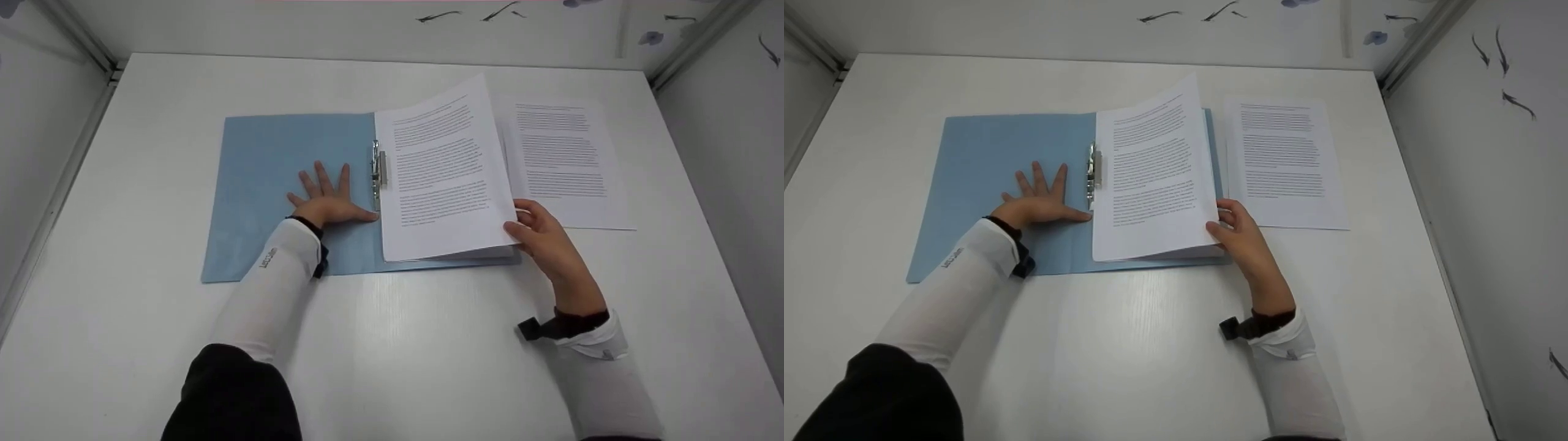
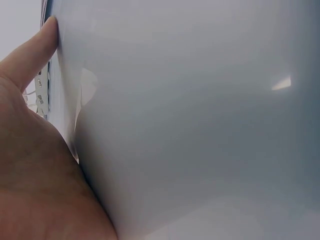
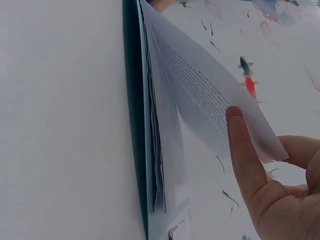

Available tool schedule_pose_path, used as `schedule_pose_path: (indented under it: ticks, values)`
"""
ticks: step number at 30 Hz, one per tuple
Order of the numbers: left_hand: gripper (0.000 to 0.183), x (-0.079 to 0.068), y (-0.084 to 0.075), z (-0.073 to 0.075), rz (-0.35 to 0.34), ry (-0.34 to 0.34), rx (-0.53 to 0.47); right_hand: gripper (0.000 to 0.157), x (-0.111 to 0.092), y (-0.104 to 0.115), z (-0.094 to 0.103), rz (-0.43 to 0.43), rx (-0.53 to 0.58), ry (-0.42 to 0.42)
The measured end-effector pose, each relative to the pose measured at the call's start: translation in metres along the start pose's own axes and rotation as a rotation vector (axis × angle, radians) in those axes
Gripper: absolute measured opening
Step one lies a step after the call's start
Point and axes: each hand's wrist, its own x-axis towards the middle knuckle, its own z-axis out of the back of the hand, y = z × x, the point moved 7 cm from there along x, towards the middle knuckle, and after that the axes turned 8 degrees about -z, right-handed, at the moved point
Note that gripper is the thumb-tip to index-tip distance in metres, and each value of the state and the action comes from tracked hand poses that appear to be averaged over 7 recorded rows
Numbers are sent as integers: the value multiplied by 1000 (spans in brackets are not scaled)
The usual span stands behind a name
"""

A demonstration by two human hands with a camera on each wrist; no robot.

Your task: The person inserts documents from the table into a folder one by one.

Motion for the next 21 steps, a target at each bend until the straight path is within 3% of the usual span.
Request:
schedule_pose_path:
  ticks: [21]
  values:
    - [122, -3, -3, 5, 1, 14, 1, 54, 2, 0, 2, -65, -54, -4]
